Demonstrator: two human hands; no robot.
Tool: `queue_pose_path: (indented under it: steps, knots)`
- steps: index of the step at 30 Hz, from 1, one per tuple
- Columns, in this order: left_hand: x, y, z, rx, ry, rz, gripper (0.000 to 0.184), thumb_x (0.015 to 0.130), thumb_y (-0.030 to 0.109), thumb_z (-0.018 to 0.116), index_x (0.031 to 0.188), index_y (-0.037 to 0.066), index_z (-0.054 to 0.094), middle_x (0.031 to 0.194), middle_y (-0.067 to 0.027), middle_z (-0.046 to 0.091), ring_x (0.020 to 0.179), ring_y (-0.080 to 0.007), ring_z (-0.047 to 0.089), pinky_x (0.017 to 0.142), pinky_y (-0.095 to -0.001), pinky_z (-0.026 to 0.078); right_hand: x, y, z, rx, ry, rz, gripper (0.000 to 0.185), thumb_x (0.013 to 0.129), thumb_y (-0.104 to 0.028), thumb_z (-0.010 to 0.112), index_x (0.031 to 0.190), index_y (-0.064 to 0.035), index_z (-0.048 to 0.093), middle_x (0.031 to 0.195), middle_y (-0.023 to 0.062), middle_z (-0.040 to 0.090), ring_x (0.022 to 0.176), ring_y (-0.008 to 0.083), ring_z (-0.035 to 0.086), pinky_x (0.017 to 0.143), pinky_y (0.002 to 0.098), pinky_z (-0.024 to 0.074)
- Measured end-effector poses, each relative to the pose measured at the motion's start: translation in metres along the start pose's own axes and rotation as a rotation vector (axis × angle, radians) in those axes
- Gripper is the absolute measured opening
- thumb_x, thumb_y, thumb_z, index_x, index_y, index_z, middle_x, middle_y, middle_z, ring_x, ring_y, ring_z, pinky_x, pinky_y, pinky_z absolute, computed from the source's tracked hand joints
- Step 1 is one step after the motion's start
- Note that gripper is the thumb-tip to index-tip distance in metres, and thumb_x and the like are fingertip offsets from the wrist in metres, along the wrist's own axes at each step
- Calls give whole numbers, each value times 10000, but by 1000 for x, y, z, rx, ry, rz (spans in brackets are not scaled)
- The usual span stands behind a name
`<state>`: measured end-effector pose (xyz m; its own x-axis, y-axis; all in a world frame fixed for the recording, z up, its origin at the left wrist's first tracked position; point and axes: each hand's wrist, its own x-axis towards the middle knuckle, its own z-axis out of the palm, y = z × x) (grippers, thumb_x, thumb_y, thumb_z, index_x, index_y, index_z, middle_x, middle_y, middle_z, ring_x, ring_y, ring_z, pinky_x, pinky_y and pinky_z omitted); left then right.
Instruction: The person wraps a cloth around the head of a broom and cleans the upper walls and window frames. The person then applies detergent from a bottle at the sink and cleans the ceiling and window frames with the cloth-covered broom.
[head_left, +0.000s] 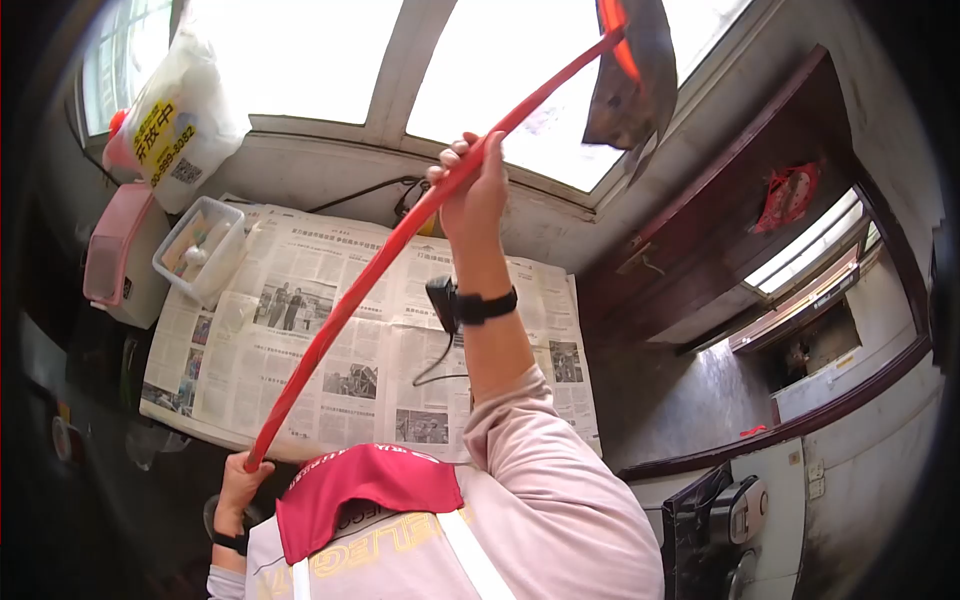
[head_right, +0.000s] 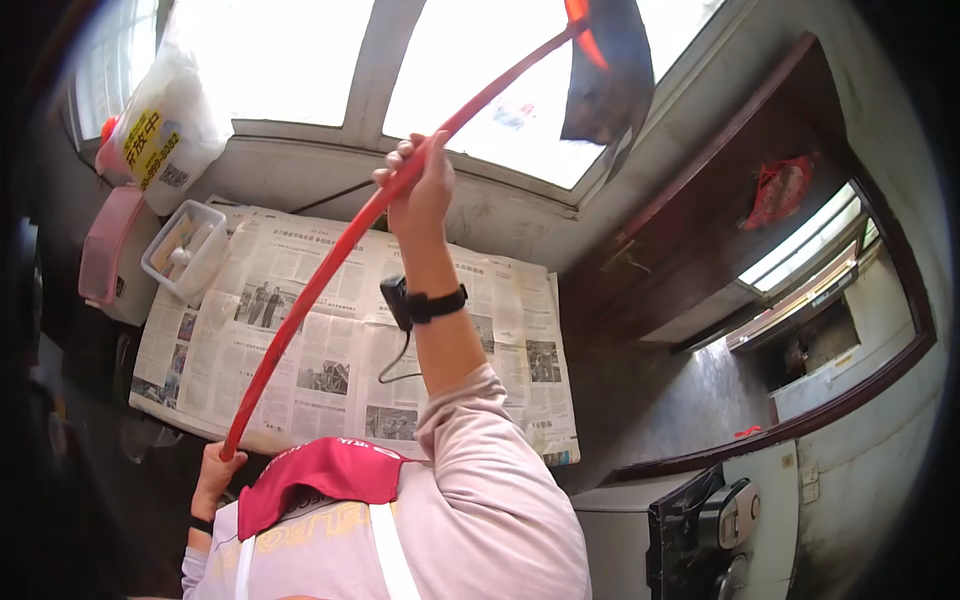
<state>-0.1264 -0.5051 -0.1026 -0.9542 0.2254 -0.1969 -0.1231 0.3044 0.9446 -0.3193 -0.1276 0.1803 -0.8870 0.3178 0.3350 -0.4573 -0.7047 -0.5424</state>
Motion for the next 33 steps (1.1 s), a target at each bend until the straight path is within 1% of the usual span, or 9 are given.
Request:
queue_pose_path:
  steps: [1,4,6,9,11,15,19,24,33]
  knots:
    - [-15,-16,-9,-1,-10,-16,328,743,172,714,587,56,450,557,80,353,549,-34,308,453,-254,264,-3,7,-5,0,-1,7,306,923,-375,456,875,-74,441,657,3,463,529,93,484,471,238,435]
    - [-57,-37,-33,4,1,-100,319,721,165,721,581,61,454,552,80,354,542,-34,312,451,-256,267,-19,46,-35,-18,9,124,308,917,-417,450,881,-115,407,645,-30,371,496,69,360,443,230,353]
    - [-81,-64,-43,18,21,-170,311,707,159,725,580,62,458,548,78,355,534,-35,316,448,-257,269,-49,70,-42,-30,65,164,312,910,-425,461,868,-124,389,638,-33,365,488,70,360,431,234,355]
    - [-119,-96,-52,94,97,-119,291,689,116,710,563,54,456,526,72,363,512,-40,332,438,-263,275,-93,98,-47,-43,102,263,315,910,-423,467,862,-119,404,661,-34,355,527,69,360,473,229,362]
    - [-145,-75,-50,191,158,-282,270,675,84,694,549,31,462,509,63,374,503,-46,348,438,-266,284,-115,115,-52,-72,127,323,311,914,-417,461,863,-119,389,669,-31,361,530,73,370,483,240,383]
    - [-184,-124,-44,302,272,-331,239,708,96,646,587,-35,489,480,-10,378,538,-45,352,445,-299,314,-142,142,-68,-124,156,383,309,919,-409,453,865,-116,371,680,-22,374,534,80,384,492,250,399]
    - [-199,-85,-29,285,216,-425,253,706,161,654,631,-47,531,485,-91,407,588,-40,386,471,-311,358,-150,158,-89,-201,217,480,314,925,-405,438,864,-107,359,686,-9,389,535,89,396,491,256,408]
    - [-203,-106,-13,320,245,-446,260,701,180,664,636,-42,544,504,-113,432,583,-83,423,475,-322,368,-140,174,-131,-204,351,575,313,928,-404,428,879,-104,356,672,-7,387,517,92,389,463,264,403]
    - [-160,-127,19,404,311,-438,275,691,213,682,645,-32,567,539,-152,478,574,-161,490,482,-342,387,-129,181,-157,-251,406,598,315,923,-405,436,855,-105,369,636,-12,376,489,95,380,426,262,386]
